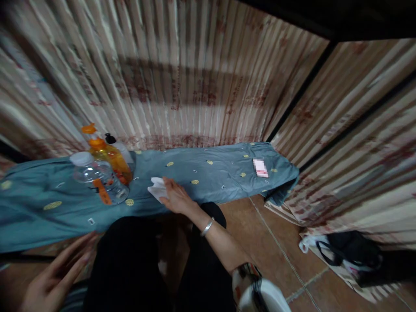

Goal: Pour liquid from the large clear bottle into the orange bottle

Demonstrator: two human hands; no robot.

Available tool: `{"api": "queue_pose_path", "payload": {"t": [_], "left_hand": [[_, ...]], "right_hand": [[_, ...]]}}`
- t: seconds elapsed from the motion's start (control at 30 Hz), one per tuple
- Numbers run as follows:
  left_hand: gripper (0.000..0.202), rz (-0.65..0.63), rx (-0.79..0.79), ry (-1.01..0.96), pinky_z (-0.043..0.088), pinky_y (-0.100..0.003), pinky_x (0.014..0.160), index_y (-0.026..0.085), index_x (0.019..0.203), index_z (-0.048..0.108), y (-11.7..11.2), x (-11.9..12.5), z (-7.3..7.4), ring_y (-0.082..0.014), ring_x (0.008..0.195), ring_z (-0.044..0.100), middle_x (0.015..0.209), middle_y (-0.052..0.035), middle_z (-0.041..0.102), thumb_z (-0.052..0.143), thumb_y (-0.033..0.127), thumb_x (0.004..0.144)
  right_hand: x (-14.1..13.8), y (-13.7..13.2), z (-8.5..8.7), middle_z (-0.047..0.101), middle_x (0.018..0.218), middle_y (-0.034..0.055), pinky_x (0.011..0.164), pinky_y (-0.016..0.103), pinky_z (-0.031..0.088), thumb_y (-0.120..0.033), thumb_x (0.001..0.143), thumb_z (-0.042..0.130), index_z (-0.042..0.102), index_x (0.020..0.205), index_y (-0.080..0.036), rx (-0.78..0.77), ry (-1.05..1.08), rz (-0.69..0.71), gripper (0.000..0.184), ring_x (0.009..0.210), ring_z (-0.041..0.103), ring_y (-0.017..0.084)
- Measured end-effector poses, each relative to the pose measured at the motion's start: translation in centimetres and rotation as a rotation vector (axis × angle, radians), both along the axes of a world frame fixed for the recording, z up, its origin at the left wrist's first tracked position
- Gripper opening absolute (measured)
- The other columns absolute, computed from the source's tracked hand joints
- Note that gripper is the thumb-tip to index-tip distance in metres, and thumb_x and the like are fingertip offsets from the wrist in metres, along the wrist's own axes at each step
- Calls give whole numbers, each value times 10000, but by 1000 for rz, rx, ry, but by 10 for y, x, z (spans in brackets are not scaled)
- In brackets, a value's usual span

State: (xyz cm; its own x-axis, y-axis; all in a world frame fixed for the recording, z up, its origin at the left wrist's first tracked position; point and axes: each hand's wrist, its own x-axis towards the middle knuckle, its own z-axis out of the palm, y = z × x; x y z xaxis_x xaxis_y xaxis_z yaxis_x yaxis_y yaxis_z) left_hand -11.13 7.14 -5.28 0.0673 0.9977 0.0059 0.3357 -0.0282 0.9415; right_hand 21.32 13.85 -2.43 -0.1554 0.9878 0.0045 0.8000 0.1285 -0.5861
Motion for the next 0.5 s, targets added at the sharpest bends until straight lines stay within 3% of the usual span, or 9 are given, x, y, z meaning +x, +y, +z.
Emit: {"api": "queue_pose_path", "payload": {"t": [0.07,0.13,0.2,0.27,0.37,0.5], "left_hand": [[692,22,-49,-290,575,-585,1160,315,1258,829,26,35,4,-453,1422,674,1396,-95,804,929,765,741],[779,37,-54,-443,583,-563,1155,282,1287,816,63,78,2,-434,1434,676,1420,-127,789,986,730,673],[685,93,-50,-561,579,-545,1154,248,1366,771,103,117,-7,-379,1431,678,1488,-146,743,941,626,821],[536,159,-63,-642,607,-574,1095,210,1455,707,134,143,-20,-342,1344,706,1526,-158,691,816,487,1010],[474,244,-98,-708,636,-543,1029,219,1478,686,156,154,-41,-314,1255,723,1501,-146,679,773,424,1059],[467,291,-155,-756,638,-535,1026,223,1472,690,158,142,-59,-310,1249,725,1495,-143,682,775,424,1059]], "right_hand": [[1,27,-2,538,1767,214,1343,470,436,-301,1100,668,444,1738,-150,-57,-50,-74,693,1656,519,360],[-3,51,-10,607,1708,225,1316,458,452,-340,1105,687,551,1664,-140,-119,-77,-142,610,1611,572,372],[-10,68,-21,701,1604,228,1264,452,489,-414,1041,794,667,1543,-145,-169,-10,-173,583,1529,644,388],[-15,79,-35,796,1445,215,1199,435,520,-362,932,901,786,1311,-162,-177,125,-202,443,1428,705,388],[-12,91,-53,864,1134,150,1089,399,551,-229,932,817,797,948,-198,-151,274,-251,41,1238,774,327],[4,98,-62,750,733,-9,847,324,594,-376,993,742,722,810,-242,-135,516,-276,228,879,771,227]]}}
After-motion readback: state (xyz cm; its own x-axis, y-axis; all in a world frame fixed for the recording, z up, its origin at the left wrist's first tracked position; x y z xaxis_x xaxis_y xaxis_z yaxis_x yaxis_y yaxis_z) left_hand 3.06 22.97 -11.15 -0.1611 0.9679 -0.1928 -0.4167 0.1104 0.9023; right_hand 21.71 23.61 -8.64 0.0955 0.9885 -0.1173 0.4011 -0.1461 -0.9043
